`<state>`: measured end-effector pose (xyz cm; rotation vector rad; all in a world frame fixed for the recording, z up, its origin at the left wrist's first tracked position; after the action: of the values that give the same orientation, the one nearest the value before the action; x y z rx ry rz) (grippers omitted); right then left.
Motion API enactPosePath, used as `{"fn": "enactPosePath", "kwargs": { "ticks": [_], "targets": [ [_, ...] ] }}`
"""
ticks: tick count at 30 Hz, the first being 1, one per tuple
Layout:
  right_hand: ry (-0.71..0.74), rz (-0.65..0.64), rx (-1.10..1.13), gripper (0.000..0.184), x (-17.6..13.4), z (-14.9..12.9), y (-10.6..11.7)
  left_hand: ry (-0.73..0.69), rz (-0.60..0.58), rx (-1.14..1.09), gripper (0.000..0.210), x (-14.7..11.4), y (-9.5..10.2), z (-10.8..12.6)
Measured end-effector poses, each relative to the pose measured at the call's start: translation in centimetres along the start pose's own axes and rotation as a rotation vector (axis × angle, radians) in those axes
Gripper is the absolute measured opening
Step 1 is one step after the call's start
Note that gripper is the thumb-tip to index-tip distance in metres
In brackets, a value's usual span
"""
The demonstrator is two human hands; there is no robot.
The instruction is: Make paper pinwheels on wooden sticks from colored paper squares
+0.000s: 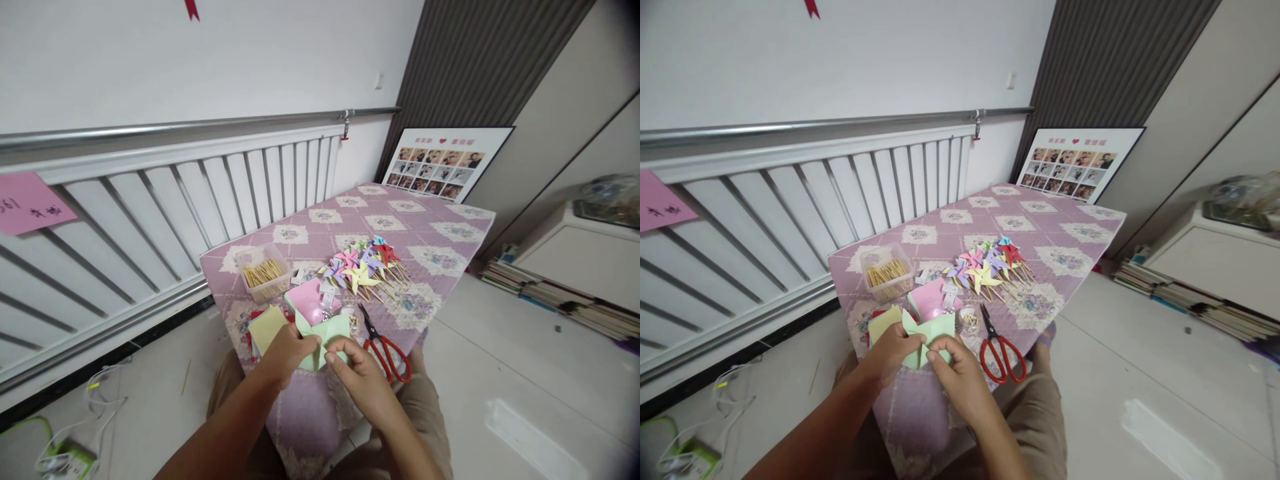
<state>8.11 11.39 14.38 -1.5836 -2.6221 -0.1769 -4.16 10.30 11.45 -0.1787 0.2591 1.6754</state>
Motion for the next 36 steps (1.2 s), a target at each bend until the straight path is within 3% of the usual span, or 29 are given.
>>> {"fn": "enactPosePath", "kwargs": {
  "ticks": [5, 10, 22, 29, 34, 36],
  "targets": [
    [-0.004, 0.157, -0.020, 0.021, 0.0, -0.4, 0.4, -0.002, 0.003, -0.024, 0.009, -0.1, -0.2, -0.2],
    [0.049, 0.219, -0.045, 0.021, 0.1, -0.9, 0.8, -0.006, -0.021, -0.082, 0.020, -0.2, -0.6, -0.2],
    [0.114, 0.237, -0.179, 0.021, -0.2, -1.0, 1.1, -0.009, -0.030, -0.077, 0.023, -0.4, -0.8, -0.4],
    [0.133, 0.248, -0.200, 0.022, -0.3, -1.4, 1.1, -0.015, 0.032, -0.016, 0.019, -0.5, -0.5, -0.1],
    [0.105, 0.244, -0.169, 0.022, -0.5, -1.0, 1.1, -0.025, 0.047, 0.000, 0.017, -0.3, -0.3, -0.6],
    [0.053, 0.279, -0.055, 0.015, -0.5, -0.2, 1.5, -0.026, 0.055, 0.030, 0.016, -0.3, -0.1, -0.8]
  ]
}}
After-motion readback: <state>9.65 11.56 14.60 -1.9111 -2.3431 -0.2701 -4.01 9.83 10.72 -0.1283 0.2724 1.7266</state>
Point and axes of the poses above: each hand's wrist, its own x-axis towards the middle knuckle, its own y-axis out of the back of the hand, z = x × y, the point moved 10 cm from there along x, towards the middle knuckle, and after that the axes turned 10 degrees about x, right-handed, at the moved point
